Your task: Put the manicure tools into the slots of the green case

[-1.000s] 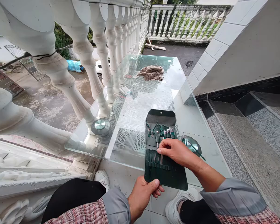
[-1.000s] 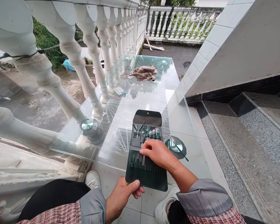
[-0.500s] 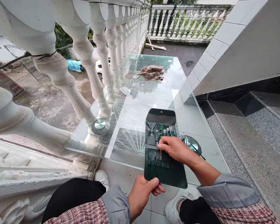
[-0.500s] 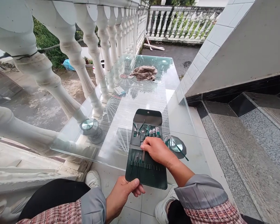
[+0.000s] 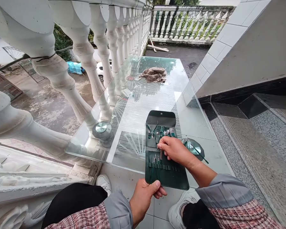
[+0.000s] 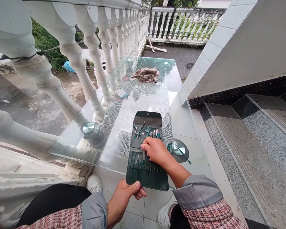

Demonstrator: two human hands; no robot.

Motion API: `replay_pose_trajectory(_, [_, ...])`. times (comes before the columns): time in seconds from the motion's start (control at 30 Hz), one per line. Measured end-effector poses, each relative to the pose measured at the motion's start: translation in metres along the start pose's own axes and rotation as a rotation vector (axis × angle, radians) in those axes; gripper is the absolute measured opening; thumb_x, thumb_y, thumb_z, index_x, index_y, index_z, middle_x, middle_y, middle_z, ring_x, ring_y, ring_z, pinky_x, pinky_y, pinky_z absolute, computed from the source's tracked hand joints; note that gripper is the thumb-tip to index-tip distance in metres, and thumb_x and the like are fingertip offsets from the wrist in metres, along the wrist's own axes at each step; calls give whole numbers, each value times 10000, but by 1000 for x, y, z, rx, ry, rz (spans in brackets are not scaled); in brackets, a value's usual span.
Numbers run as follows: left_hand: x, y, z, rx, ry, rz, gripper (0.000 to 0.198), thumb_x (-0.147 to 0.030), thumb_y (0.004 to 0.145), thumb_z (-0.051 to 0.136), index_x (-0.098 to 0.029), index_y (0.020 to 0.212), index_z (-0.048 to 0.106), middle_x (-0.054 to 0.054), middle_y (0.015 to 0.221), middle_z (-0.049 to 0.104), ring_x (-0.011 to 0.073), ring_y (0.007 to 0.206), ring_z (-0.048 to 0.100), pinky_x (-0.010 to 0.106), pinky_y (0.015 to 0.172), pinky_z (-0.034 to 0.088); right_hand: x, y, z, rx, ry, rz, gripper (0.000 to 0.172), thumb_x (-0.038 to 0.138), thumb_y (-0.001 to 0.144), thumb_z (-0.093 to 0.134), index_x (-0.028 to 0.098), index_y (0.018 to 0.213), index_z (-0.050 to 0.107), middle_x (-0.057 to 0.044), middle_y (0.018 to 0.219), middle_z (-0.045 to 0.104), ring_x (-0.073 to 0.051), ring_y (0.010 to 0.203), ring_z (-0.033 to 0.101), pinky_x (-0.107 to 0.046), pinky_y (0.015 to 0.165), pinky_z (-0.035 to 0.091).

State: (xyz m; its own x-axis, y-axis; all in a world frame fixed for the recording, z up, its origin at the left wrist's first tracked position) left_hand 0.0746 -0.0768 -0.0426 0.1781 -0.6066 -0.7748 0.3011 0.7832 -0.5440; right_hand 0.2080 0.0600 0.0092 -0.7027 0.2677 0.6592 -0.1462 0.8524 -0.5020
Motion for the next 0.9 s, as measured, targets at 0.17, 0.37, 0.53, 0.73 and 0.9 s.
replay_pose_trajectory(0.17, [-3,0,0,-9,-18,-8,583,-692,681,640,-116,620,707,106,673,676,166,630,515,315,691,429,2,2,2,-28,16,-6,244,180,890,539,200,659,464,78,478,482,-78,369,496,-195,426,364])
replay_pose_trajectory(0.37, [-5,-2,0,-33,-39,-33,574,-679,687,636,-114,609,703,111,677,682,162,625,514,306,675,413,0,-1,4,33,136,-10,187,216,875,529,204,697,473,76,475,503,-81,358,479,-191,393,349])
replay_pose_trajectory(0.53, [-5,-2,0,-20,-62,-37,569,-673,675,654,-110,611,701,113,678,686,157,613,508,306,672,415,-2,4,8,-73,232,-105,72,215,741,587,218,795,540,61,555,531,-119,472,524,-221,440,412])
replay_pose_trajectory(0.73, [-1,-7,-2,-11,-61,-56,567,-666,684,681,-101,664,721,132,727,712,182,661,550,324,712,446,3,7,-37,-541,222,-217,127,336,769,571,225,830,564,-11,735,609,-158,667,553,-284,606,454])
replay_pose_trajectory(0.9, [-4,-4,-4,-12,-73,-40,574,-678,691,671,-107,662,731,126,749,721,173,659,548,311,700,439,-30,-4,-83,-505,375,-130,270,455,712,646,201,784,588,14,593,547,-110,487,473,-236,430,379])
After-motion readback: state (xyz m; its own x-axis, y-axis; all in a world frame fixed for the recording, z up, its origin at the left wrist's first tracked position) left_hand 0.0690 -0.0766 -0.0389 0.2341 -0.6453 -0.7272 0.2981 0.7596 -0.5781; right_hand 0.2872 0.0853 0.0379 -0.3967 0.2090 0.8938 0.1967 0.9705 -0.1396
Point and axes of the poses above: each hand's wrist, its own y-axis towards the middle knuckle, its own z-axis out of the palm, x = y × z, the point moved 3 cm from there along y, towards the middle knuckle
